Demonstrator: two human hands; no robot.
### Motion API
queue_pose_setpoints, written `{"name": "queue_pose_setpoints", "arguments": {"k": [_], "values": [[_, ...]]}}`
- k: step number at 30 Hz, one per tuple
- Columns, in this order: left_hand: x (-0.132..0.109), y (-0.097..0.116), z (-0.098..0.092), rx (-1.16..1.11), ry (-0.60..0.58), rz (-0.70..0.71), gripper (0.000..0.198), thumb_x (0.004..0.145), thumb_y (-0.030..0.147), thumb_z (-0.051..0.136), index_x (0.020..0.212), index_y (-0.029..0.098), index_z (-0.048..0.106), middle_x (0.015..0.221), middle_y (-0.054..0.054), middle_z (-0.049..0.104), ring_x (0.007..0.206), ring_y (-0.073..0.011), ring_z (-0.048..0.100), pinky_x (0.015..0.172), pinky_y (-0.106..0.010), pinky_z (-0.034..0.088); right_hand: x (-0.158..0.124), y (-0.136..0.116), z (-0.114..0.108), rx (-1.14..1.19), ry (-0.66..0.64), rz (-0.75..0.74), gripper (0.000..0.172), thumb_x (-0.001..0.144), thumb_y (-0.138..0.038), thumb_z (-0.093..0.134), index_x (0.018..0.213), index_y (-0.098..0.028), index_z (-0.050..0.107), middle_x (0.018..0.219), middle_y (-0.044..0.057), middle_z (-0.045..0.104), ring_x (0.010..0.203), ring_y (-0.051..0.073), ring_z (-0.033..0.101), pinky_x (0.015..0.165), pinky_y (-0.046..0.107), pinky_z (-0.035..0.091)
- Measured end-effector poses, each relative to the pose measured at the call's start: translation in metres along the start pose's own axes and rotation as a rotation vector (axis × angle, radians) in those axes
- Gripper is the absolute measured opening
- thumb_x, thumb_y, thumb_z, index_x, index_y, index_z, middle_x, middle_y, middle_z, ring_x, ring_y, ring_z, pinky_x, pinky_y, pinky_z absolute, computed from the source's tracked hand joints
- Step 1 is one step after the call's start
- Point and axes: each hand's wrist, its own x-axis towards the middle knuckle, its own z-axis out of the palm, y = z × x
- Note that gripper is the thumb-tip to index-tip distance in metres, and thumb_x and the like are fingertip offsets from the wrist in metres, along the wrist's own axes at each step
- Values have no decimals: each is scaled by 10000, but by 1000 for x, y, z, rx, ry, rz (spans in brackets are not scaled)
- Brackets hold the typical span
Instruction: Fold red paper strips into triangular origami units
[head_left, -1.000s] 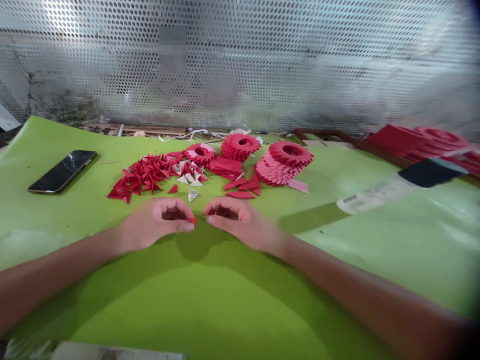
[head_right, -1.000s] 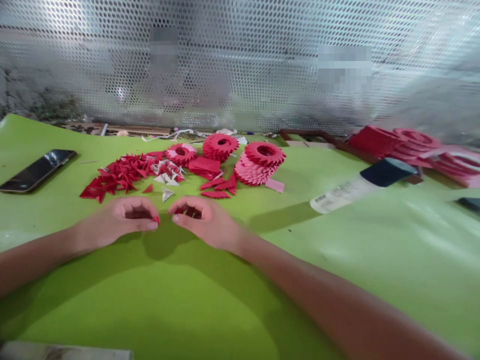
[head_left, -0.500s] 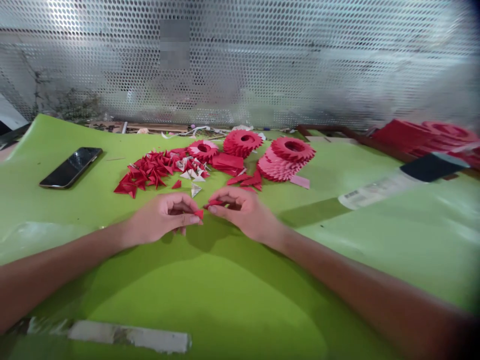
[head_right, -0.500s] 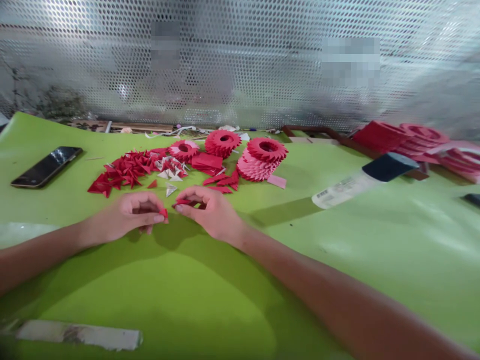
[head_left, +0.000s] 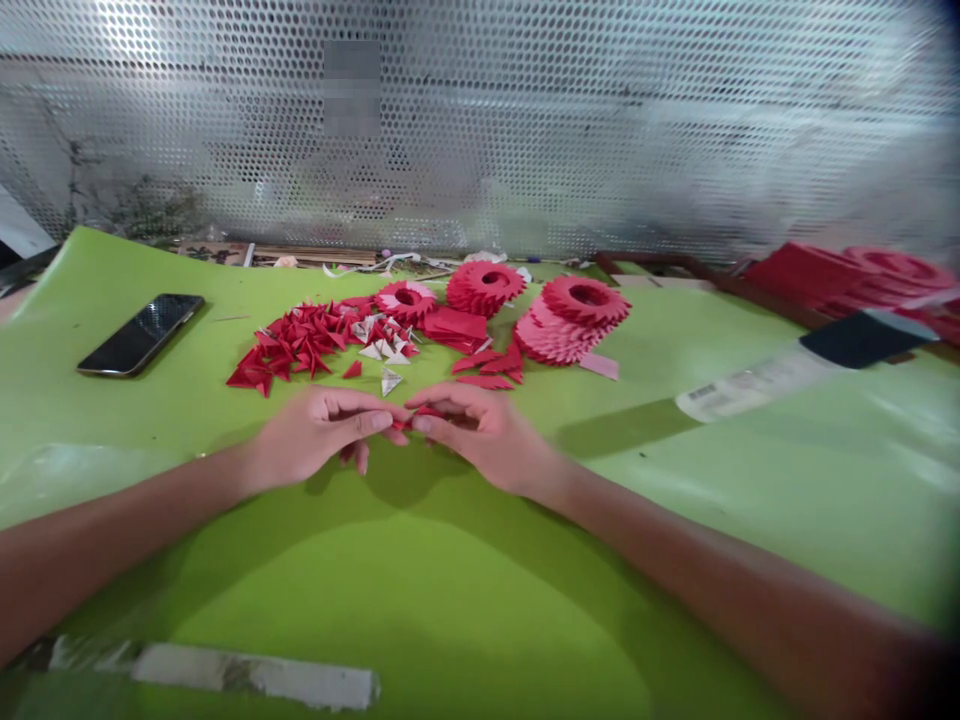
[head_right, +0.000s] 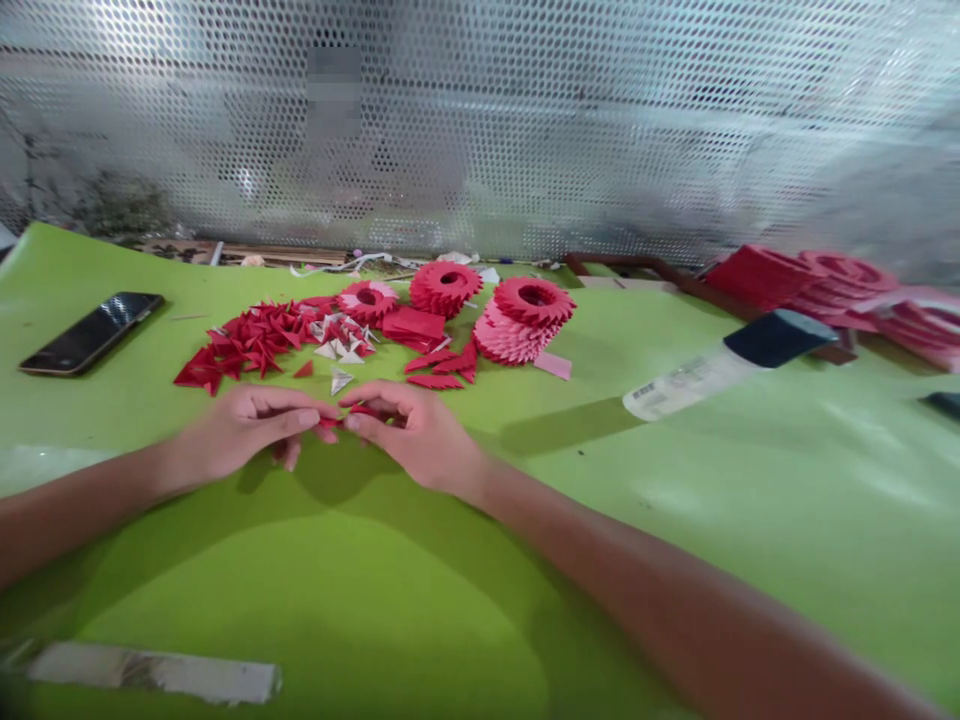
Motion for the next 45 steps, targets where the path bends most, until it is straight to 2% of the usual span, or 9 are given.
{"name": "queue_pose_setpoints", "arguments": {"k": [4,10,13,17,23,29,34,39,45], "values": [[-3,3,3,84,25,-30,339,918,392,588,1126,176,745,909,-71,769,518,-101,614,439,-187,388,-1,-1,0,-14,-2,-28,286,861,-437,708,1051,-224,714,910,22,699,725,138,600,607,261,440],[-3,3,7,266,18,-75,413,934,506,554,1135,201,748,568,8,652,467,-124,555,454,-205,375,0,-1,2,-8,26,-6,242,846,-434,724,906,-200,715,796,5,678,648,121,558,566,250,408],[-3,2,7,311,-27,-77,373,919,501,589,1105,222,751,639,11,682,494,-123,561,470,-209,368,-1,1,2,-8,8,11,258,834,-451,729,916,-207,720,822,15,692,655,131,574,556,251,417],[-2,6,7,335,-11,-76,315,929,454,585,1015,204,756,626,21,655,492,-115,539,479,-213,358,-1,2,2,-5,12,23,248,824,-446,740,913,-215,741,841,24,710,648,130,569,535,246,404],[1,7,8,204,-21,-123,303,875,487,642,961,202,700,725,17,663,506,-108,523,459,-211,360,-3,-1,4,151,13,-1,289,834,-474,724,887,-192,756,695,7,665,486,86,475,419,220,341],[2,3,4,187,51,10,307,830,495,692,865,190,705,829,-12,636,571,-101,474,511,-222,362,-4,-3,3,166,55,-27,324,855,-503,692,874,-182,730,649,-5,622,485,81,450,429,219,327],[-1,3,3,176,50,-68,354,891,519,600,987,180,636,825,-26,659,505,-94,487,448,-212,356,0,-3,1,267,28,46,353,937,-526,557,986,-193,665,646,-26,601,507,85,478,474,225,357],[-1,3,1,132,43,-41,370,935,478,557,1145,182,626,862,-43,693,509,-91,491,444,-204,374,2,2,1,442,76,100,204,949,-419,548,1021,-228,554,533,-84,508,456,87,416,457,218,313],[2,2,-4,94,5,-21,396,945,436,558,1239,194,668,971,-61,717,574,-88,540,509,-209,414,4,-1,-2,524,28,182,130,947,-323,525,979,-204,565,685,-12,640,534,104,514,481,221,356]]}}
